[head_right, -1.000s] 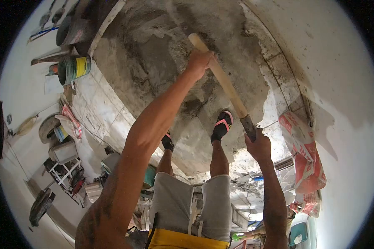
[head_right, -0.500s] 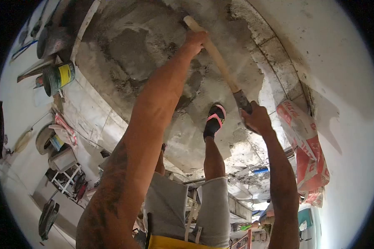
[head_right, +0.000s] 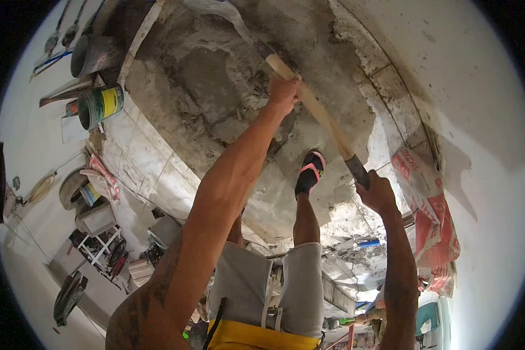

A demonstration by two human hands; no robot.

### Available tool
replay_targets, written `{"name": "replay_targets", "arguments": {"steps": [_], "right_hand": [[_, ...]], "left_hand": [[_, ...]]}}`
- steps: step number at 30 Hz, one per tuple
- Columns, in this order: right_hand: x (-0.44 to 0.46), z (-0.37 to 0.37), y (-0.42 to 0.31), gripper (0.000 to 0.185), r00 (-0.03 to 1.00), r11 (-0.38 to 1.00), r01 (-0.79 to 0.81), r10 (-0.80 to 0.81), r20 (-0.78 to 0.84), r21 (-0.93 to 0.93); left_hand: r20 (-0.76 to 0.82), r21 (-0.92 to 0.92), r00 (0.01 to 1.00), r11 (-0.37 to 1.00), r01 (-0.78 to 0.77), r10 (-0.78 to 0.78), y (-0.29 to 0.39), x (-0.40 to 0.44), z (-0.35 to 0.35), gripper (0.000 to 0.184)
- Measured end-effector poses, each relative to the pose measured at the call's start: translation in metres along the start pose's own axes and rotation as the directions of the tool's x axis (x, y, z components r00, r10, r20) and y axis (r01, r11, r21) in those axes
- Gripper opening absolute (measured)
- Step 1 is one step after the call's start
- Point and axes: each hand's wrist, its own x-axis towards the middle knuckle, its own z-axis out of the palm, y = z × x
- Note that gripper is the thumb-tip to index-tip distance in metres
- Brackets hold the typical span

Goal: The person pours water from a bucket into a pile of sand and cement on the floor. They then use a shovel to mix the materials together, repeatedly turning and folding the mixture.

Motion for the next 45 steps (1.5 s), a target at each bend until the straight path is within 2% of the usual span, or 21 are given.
{"name": "replay_targets", "arguments": {"steps": [2,7,10,13,16,19,22,25,28,31,32,34,36,39,42,44,45], "right_hand": [[-0.016,-0.003,-0.008,0.037,0.997,0.998,-0.07,0.07,0.04,-0.003],[-0.056,0.019,0.003,0.04,0.997,0.997,-0.081,0.081,0.017,0.018],[-0.08,0.025,-0.004,0.039,0.992,0.992,-0.123,0.121,0.04,0.029],[-0.102,0.034,-0.007,0.038,0.996,0.993,-0.089,0.089,0.006,0.075],[-0.12,0.043,-0.014,0.038,0.993,0.99,-0.121,0.12,0.015,0.077],[-0.133,0.047,-0.033,0.039,0.988,0.982,-0.151,0.147,0.042,0.114],[-0.146,0.065,-0.041,0.039,0.995,0.976,-0.104,0.102,0.018,0.193],[-0.152,0.078,-0.057,0.043,0.987,0.963,-0.148,0.131,0.089,0.227],[-0.155,0.089,-0.073,0.045,0.979,0.962,-0.172,0.143,0.146,0.21],[-0.16,0.096,-0.096,0.046,0.973,0.949,-0.183,0.138,0.184,0.258],[-0.162,0.115,-0.087,0.046,0.99,0.962,-0.1,0.07,0.126,0.256],[-0.166,0.121,-0.106,0.046,0.989,0.957,-0.111,0.08,0.127,0.266],[-0.171,0.133,-0.121,0.047,0.996,0.952,-0.062,0.038,0.084,0.299],[-0.178,0.151,-0.146,0.046,0.997,0.957,-0.058,0.042,0.065,0.283],[-0.185,0.176,-0.176,0.053,0.989,0.962,-0.136,0.118,0.09,0.238],[-0.188,0.216,-0.18,0.05,0.967,0.98,0.143,-0.109,-0.229,0.138],[-0.192,0.218,-0.195,0.049,0.972,0.984,0.122,-0.091,-0.218,0.13]], "left_hand": [[0.036,0.009,0.999,1.0,0.001,-0.001,-0.002,-0.013,-0.003,0.024],[0.133,0.054,0.991,0.998,0.018,-0.025,0.009,-0.068,-0.007,0.019],[0.05,0.026,0.999,1.0,0.002,-0.003,-0.008,-0.08,-0.013,0.02],[0.111,0.017,0.994,1.0,-0.014,0.012,-0.017,-0.09,-0.022,0.021],[0.068,0.16,0.996,0.986,0.039,-0.05,-0.004,-0.117,-0.022,0.028],[0.132,0.137,0.991,0.991,0.007,-0.025,-0.008,-0.126,-0.033,0.023],[0.011,0.201,1.0,0.979,-0.021,0.019,-0.016,-0.129,-0.044,0.034],[-0.036,0.28,0.999,0.96,-0.013,0.024,-0.008,-0.14,-0.056,0.035],[0.012,0.236,0.996,0.968,-0.089,0.089,-0.007,-0.146,-0.079,0.039],[-0.018,0.256,0.998,0.965,-0.055,0.062,0.006,-0.157,-0.094,0.041],[-0.014,0.29,0.997,0.954,-0.07,0.077,0.005,-0.155,-0.103,0.042],[-0.003,0.36,0.994,0.928,-0.1,0.108,0.0,-0.148,-0.126,0.043],[0.001,0.308,0.995,0.947,-0.096,0.1,0.006,-0.154,-0.145,0.042],[-0.025,0.242,0.999,0.97,-0.039,0.046,0.022,-0.173,-0.17,0.04],[-0.006,0.232,1.0,0.973,-0.015,0.017,0.035,-0.181,-0.203,0.039],[-0.006,0.227,1.0,0.974,-0.008,0.009,0.035,-0.182,-0.225,0.04],[-0.022,0.216,1.0,0.976,0.002,0.003,0.034,-0.183,-0.232,0.04]]}}
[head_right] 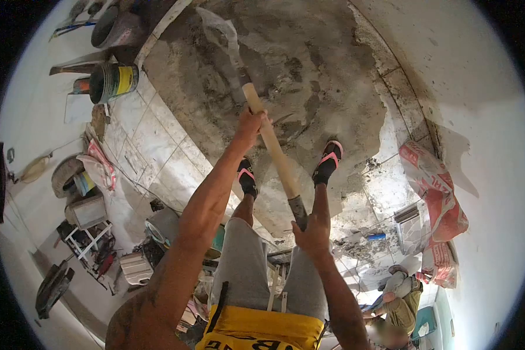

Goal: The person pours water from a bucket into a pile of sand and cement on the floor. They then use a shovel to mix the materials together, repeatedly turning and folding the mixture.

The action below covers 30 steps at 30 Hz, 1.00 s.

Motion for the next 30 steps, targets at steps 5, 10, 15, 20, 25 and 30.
{"name": "replay_targets", "arguments": {"steps": [5,10,15,20,25,30], "right_hand": [[-0.02,0.024,-0.051,0.048,0.965,0.979,-0.197,0.202,0.169,-0.046],[-0.039,0.051,-0.071,0.048,0.956,0.966,-0.259,0.255,0.144,0.014],[-0.053,0.048,-0.088,0.051,0.927,0.946,-0.321,0.325,0.186,-0.051],[-0.056,0.032,-0.093,0.06,0.855,0.883,-0.447,0.469,0.221,-0.144],[-0.037,0.006,-0.063,0.057,0.945,0.947,-0.315,0.319,0.072,-0.065],[0.041,-0.055,-0.017,0.042,0.961,0.961,-0.274,0.275,0.034,-0.02]], "left_hand": [[-0.018,-0.128,0.996,0.988,0.081,-0.084,-0.008,-0.003,-0.034,0.046],[-0.116,-0.205,0.985,0.973,0.101,-0.127,-0.014,-0.013,-0.051,0.043],[-0.04,-0.396,0.995,0.915,0.072,-0.096,-0.02,-0.026,-0.065,0.024],[-0.005,-0.581,0.996,0.811,0.07,-0.09,-0.021,-0.032,-0.06,0.016],[0.024,-0.579,0.997,0.812,0.072,-0.071,0.003,-0.024,-0.031,0.019],[0.096,-0.356,0.995,0.932,0.065,-0.033,0.058,0.027,0.046,0.041]]}}
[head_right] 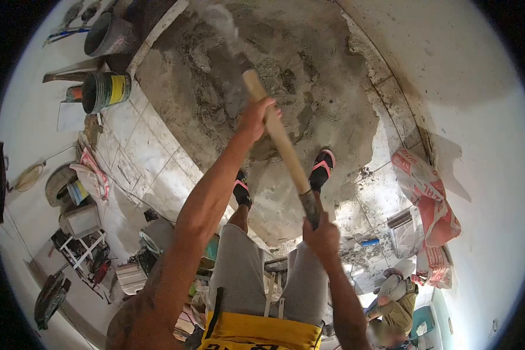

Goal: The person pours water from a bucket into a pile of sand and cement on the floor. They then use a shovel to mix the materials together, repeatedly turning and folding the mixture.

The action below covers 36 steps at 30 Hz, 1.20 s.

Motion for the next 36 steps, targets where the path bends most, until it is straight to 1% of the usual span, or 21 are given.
{"name": "replay_targets", "arguments": {"steps": [2,4,6,7,8,9,11,12,13,15,16,17,19,21,22,23,26,28,29,33,36], "right_hand": [[0.039,-0.021,0.017,0.043,0.99,0.993,0.117,-0.114,-0.081,0.031],[0.076,-0.044,0.021,0.042,0.991,0.994,0.103,-0.1,-0.091,0.027],[0.11,-0.065,0.026,0.043,0.992,0.991,0.072,-0.06,-0.11,0.111],[0.126,-0.073,0.034,0.043,0.996,0.996,0.014,-0.007,-0.084,0.088],[0.14,-0.079,0.045,0.042,0.997,0.997,-0.041,0.045,-0.061,0.066],[0.15,-0.084,0.056,0.04,0.994,0.995,-0.005,0.016,-0.106,0.103],[0.158,-0.083,0.094,0.04,0.994,0.993,-0.05,0.059,-0.088,0.111],[0.16,-0.081,0.112,0.039,0.994,0.99,-0.072,0.082,-0.078,0.119],[0.155,-0.076,0.129,0.032,0.989,0.996,-0.041,0.052,-0.142,0.078],[0.142,-0.064,0.169,0.033,0.987,0.99,-0.132,0.136,-0.085,0.057],[0.132,-0.057,0.191,0.033,0.982,0.984,-0.175,0.178,-0.057,0.043],[0.121,-0.051,0.211,0.034,0.984,0.986,-0.169,0.17,-0.046,0.012],[0.1,-0.039,0.248,0.034,0.988,0.987,-0.153,0.152,-0.024,-0.054],[0.089,-0.033,0.275,0.035,0.994,0.993,-0.11,0.111,0.017,-0.031],[0.089,-0.028,0.285,0.036,0.996,0.996,-0.084,0.084,0.032,-0.018],[0.093,-0.031,0.285,0.04,0.991,0.994,-0.111,0.109,0.08,0.014],[0.125,-0.043,0.272,0.038,0.969,0.979,-0.187,0.198,0.148,-0.085],[0.151,-0.054,0.25,0.038,0.982,0.993,-0.112,0.116,0.149,-0.036],[0.162,-0.062,0.228,0.039,0.988,0.992,-0.076,0.088,0.128,-0.1],[0.171,-0.067,0.193,0.041,0.994,1.0,0.012,-0.009,0.111,-0.023],[0.153,-0.074,0.169,0.042,0.992,1.0,0.027,-0.026,0.125,0.001]], "left_hand": [[0.196,0.089,0.98,0.995,-0.05,0.031,0.002,0.038,0.032,0.041],[0.151,0.309,0.988,0.949,-0.059,0.012,0.003,0.084,0.075,0.043],[0.121,0.419,0.992,0.908,-0.02,-0.034,0.002,0.121,0.117,0.054],[0.1,0.471,0.993,0.882,0.014,-0.069,-0.007,0.135,0.135,0.06],[0.137,0.5,0.985,0.866,0.021,-0.103,-0.02,0.16,0.147,0.064],[0.173,0.528,0.976,0.849,0.024,-0.135,-0.039,0.191,0.155,0.068],[0.206,0.538,0.957,0.841,0.063,-0.203,-0.093,0.219,0.168,0.074],[0.205,0.52,0.951,0.849,0.095,-0.232,-0.122,0.224,0.175,0.076],[0.203,0.503,0.944,0.855,0.128,-0.26,-0.145,0.23,0.177,0.078],[0.101,0.577,0.976,0.811,0.098,-0.19,-0.153,0.163,0.197,0.075],[0.154,0.557,0.98,0.83,0.021,-0.127,-0.18,0.152,0.192,0.072],[0.205,0.53,0.977,0.846,-0.057,-0.062,-0.211,0.148,0.186,0.068],[0.185,0.638,0.981,0.767,-0.072,-0.062,-0.263,0.145,0.183,0.064],[0.16,0.734,0.985,0.674,-0.08,-0.057,-0.295,0.136,0.177,0.06],[0.12,0.719,0.993,0.691,-0.074,-0.019,-0.302,0.132,0.175,0.057],[0.078,0.703,0.997,0.708,-0.07,0.02,-0.301,0.124,0.174,0.054],[0.093,0.509,0.995,0.857,-0.082,0.039,-0.275,0.14,0.162,0.047],[0.106,0.441,0.991,0.897,0.021,-0.076,-0.236,0.156,0.154,0.044],[0.137,0.393,0.986,0.919,0.036,-0.097,-0.227,0.171,0.144,0.041],[0.271,0.246,0.959,0.969,0.018,-0.087,-0.172,0.169,0.127,0.035],[0.135,0.291,0.991,0.956,-0.04,0.001,-0.148,0.134,0.126,0.033]]}}
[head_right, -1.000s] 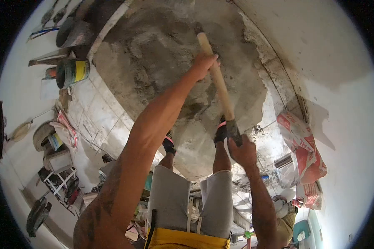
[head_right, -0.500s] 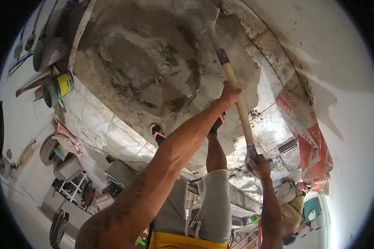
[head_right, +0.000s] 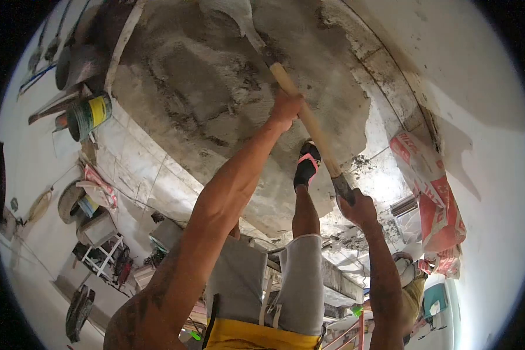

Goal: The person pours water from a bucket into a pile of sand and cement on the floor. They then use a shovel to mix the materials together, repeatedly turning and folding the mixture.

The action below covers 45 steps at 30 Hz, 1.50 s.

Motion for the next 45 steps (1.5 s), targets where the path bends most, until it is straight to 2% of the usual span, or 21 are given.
{"name": "replay_targets", "arguments": {"steps": [1,3,6,8,12,15,18,21,24,27,30,34,39,42,45], "right_hand": [[-0.007,-0.001,-0.008,0.042,0.998,0.998,-0.054,0.056,0.034,-0.04],[-0.022,0.003,-0.011,0.045,0.996,0.998,-0.061,0.06,0.063,0.021],[-0.049,0.016,-0.018,0.045,0.997,0.998,-0.063,0.062,0.037,0.016],[-0.068,0.022,-0.025,0.047,0.995,0.995,-0.092,0.094,0.03,-0.039],[-0.102,0.039,-0.028,0.048,0.998,0.998,-0.066,0.066,0.012,0.016],[-0.124,0.042,-0.041,0.05,0.998,0.998,-0.062,0.062,0.008,-0.028],[-0.136,0.05,-0.047,0.045,0.996,0.997,-0.073,0.075,0.038,-0.04],[-0.134,0.059,-0.059,0.046,0.997,0.998,-0.049,0.051,0.056,-0.033],[-0.128,0.066,-0.079,0.046,0.996,0.999,-0.051,0.05,0.072,0.009],[-0.127,0.075,-0.094,0.046,0.996,0.999,-0.019,0.015,0.087,0.04],[-0.133,0.087,-0.103,0.045,0.998,1.0,0.027,-0.028,0.061,0.014],[-0.152,0.101,-0.117,0.043,0.994,0.994,0.108,-0.108,0.0,-0.008],[-0.184,0.127,-0.134,0.043,0.999,0.994,0.044,-0.044,0.003,-0.104],[-0.201,0.137,-0.144,0.046,0.999,0.989,-0.014,0.018,0.027,-0.15],[-0.216,0.144,-0.151,0.046,0.999,0.987,-0.051,0.053,0.005,-0.153]], "left_hand": [[0.018,0.027,1.0,1.0,0.0,0.0,0.004,-0.009,-0.005,0.034],[0.059,0.078,0.998,0.997,0.0,-0.004,0.006,-0.023,-0.013,0.038],[0.036,0.041,0.999,0.999,0.008,-0.01,0.01,-0.049,-0.018,0.039],[-0.04,0.017,0.998,0.999,0.039,-0.039,0.014,-0.068,-0.016,0.038],[-0.078,-0.028,0.995,0.997,0.066,-0.068,0.017,-0.102,-0.023,0.043],[-0.102,0.092,0.994,0.994,0.056,-0.046,0.001,-0.113,-0.033,0.046],[-0.07,0.093,0.998,0.996,0.002,0.004,-0.009,-0.12,-0.052,0.042],[-0.085,0.14,0.996,0.989,0.049,-0.038,0.001,-0.125,-0.075,0.043],[-0.107,0.075,0.994,0.997,-0.01,0.017,0.016,-0.131,-0.096,0.047],[-0.034,0.082,0.999,0.996,0.027,-0.025,0.034,-0.143,-0.12,0.044],[-0.111,0.065,0.992,0.996,0.061,-0.054,0.043,-0.158,-0.132,0.043],[-0.093,0.001,0.994,0.998,0.061,-0.06,0.031,-0.175,-0.158,0.042],[-0.143,-0.182,0.987,0.982,0.042,-0.069,0.023,-0.211,-0.177,0.034],[-0.175,-0.348,0.981,0.937,0.014,-0.079,0.006,-0.217,-0.189,0.023],[-0.187,-0.439,0.981,0.898,-0.035,-0.054,0.001,-0.225,-0.193,0.033]]}}
